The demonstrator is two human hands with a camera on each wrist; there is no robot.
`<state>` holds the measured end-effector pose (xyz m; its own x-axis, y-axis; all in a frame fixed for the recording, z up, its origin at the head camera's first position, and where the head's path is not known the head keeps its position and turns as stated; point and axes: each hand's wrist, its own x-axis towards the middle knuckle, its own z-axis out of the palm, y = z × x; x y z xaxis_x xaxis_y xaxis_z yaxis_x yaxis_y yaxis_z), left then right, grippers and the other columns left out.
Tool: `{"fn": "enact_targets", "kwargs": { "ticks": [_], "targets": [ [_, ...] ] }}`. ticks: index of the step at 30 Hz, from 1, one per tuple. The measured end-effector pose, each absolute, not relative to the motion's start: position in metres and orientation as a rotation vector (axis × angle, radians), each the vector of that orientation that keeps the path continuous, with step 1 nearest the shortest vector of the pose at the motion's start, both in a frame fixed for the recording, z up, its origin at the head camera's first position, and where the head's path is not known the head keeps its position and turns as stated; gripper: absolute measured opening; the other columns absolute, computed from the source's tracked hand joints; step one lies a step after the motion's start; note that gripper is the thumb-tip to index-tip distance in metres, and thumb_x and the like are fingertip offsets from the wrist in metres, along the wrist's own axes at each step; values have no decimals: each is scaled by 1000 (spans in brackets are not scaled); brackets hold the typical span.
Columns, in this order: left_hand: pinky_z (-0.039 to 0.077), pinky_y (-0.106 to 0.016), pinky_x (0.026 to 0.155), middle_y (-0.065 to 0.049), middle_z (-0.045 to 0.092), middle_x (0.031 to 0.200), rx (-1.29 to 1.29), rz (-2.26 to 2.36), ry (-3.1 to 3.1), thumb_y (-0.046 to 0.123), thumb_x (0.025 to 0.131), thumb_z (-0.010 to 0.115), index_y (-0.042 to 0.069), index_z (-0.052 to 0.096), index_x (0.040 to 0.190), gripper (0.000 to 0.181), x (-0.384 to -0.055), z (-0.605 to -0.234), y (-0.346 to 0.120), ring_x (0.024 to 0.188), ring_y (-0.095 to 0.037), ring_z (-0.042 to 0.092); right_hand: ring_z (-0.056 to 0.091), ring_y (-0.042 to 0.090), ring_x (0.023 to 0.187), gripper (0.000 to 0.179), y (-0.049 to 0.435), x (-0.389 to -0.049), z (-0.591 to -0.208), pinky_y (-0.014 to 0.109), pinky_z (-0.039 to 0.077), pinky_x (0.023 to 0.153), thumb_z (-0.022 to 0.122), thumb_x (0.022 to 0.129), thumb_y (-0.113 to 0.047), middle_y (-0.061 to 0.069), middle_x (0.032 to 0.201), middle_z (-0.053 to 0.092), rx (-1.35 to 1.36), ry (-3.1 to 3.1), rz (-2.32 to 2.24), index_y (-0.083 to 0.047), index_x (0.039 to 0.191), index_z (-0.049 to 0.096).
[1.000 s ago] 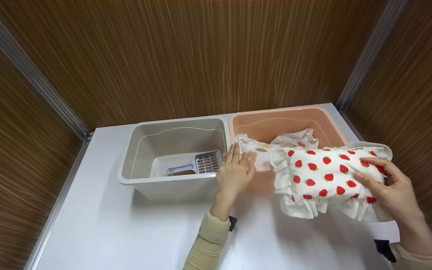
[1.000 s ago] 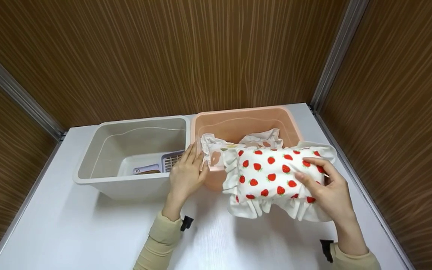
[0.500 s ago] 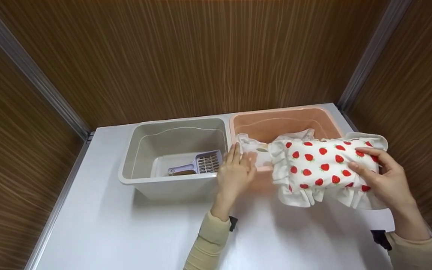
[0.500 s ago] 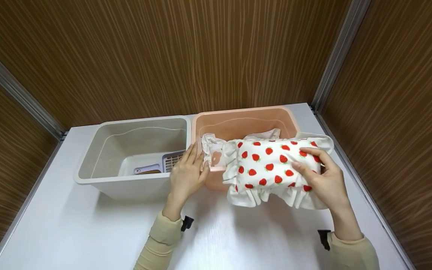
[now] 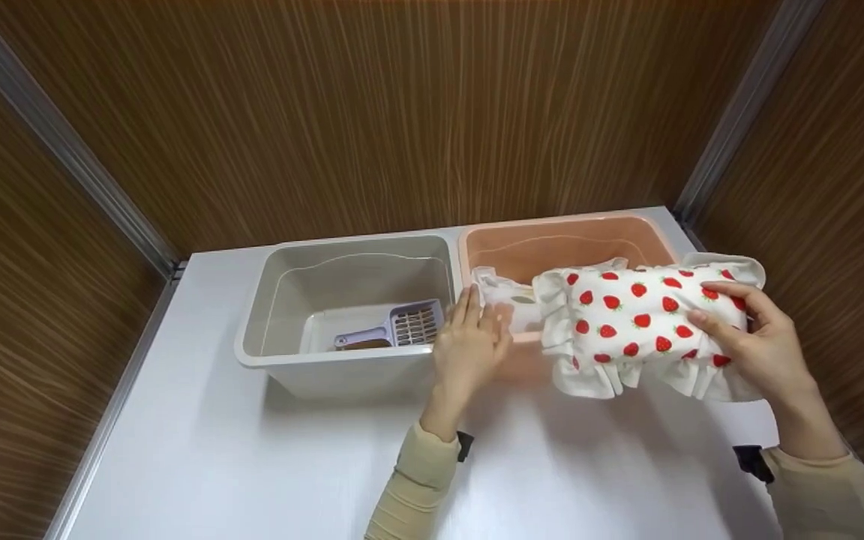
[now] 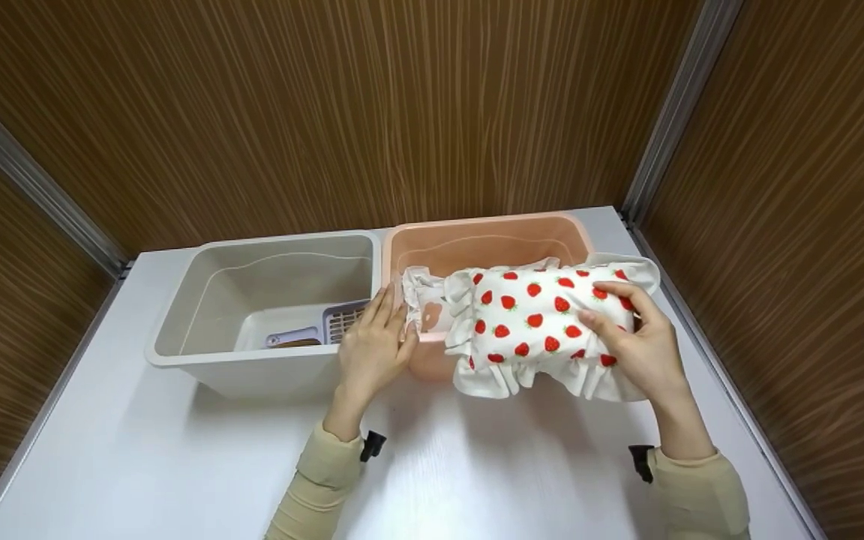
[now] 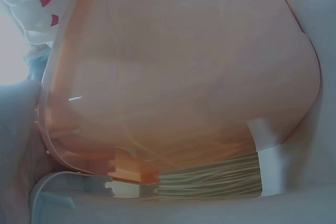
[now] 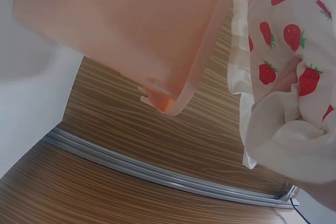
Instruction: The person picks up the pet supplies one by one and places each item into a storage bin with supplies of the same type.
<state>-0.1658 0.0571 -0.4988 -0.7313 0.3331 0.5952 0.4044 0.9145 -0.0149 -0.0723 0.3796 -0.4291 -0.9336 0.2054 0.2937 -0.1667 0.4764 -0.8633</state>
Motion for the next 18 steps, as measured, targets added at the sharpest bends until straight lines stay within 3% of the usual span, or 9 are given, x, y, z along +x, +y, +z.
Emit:
{"fn": "enact_targets", "kwargs": {
  "ticks": [18],
  "targets": [
    [45, -39, 103, -14, 58, 136, -550, -209, -2430, 37, 96, 48, 13, 73, 115, 40, -151, -502, 60, 128, -27, 53, 62, 2, 82, 42, 378, -71, -424, 16, 54, 66, 69, 91, -15, -3, 123, 46, -40, -2373, 1452, -16, 132, 58]
  ]
}}
